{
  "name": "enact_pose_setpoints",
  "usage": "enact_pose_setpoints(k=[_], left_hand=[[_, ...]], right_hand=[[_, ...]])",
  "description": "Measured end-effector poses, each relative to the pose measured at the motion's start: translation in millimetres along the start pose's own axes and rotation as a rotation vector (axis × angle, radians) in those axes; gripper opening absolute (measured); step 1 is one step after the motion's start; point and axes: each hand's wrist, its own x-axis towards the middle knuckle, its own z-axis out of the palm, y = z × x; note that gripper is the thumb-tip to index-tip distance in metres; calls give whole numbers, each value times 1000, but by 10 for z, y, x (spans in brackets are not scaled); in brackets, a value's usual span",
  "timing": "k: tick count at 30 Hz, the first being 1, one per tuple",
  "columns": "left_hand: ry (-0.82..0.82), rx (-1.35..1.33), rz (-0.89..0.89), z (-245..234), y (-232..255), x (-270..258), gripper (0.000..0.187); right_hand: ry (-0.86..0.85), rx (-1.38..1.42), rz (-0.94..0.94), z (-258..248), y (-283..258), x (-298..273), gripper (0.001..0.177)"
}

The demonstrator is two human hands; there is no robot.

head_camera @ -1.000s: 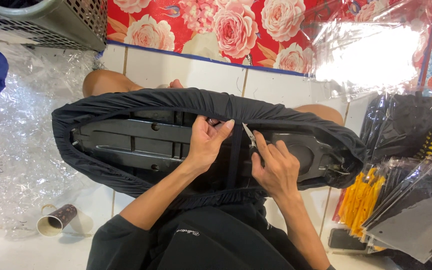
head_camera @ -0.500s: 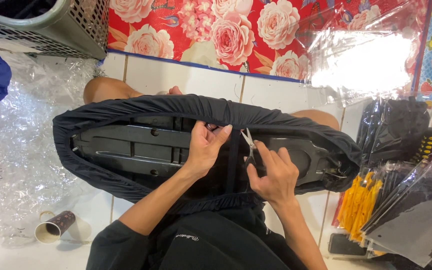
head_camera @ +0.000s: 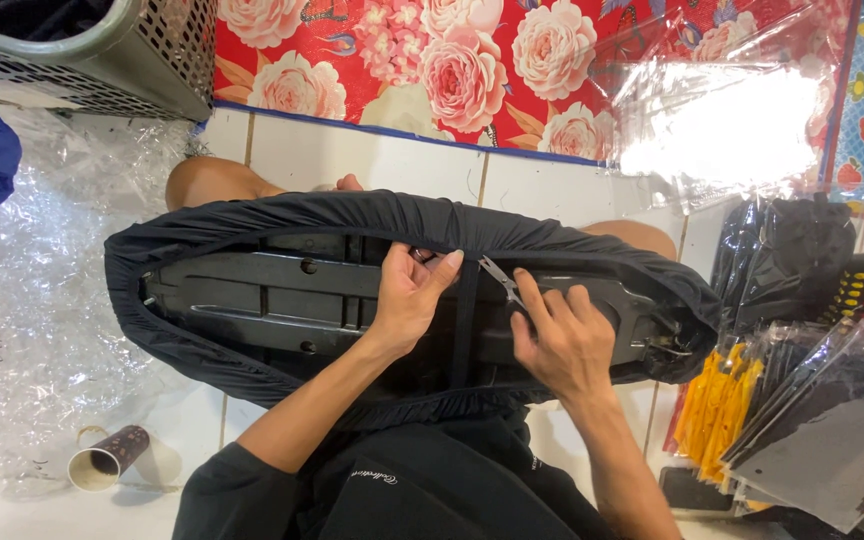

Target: The person puts a black elastic cover over a motorcycle seat, using scissors and a utility knife to trim excess material and secure a strap underneath.

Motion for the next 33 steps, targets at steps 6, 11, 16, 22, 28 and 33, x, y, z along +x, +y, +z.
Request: enact_pose_setpoints(k=[6,11,16,22,28,33], left_hand=[[-3,-3,-1,-40,-57,25,33],[-8,0,13,-118,-140,53,33],[-17,-9,31,-152,-146,52,34],[-18,-15,7,-62,-62,20,32],[-28,-5,26,10,22,7,35],[-8,-51,-24,125,167,-41,28]], right_hand=[[-77,-126,-212,-44,332,137,39],[-151,-168,-368,-199,552,424,41],[-193,-132,-430,-237,604,522,33],[-266,-16,-374,-212,604,458,37],[-320,282,-47,-221,581,289,36],[-281,399,71,-240,435,248,46]])
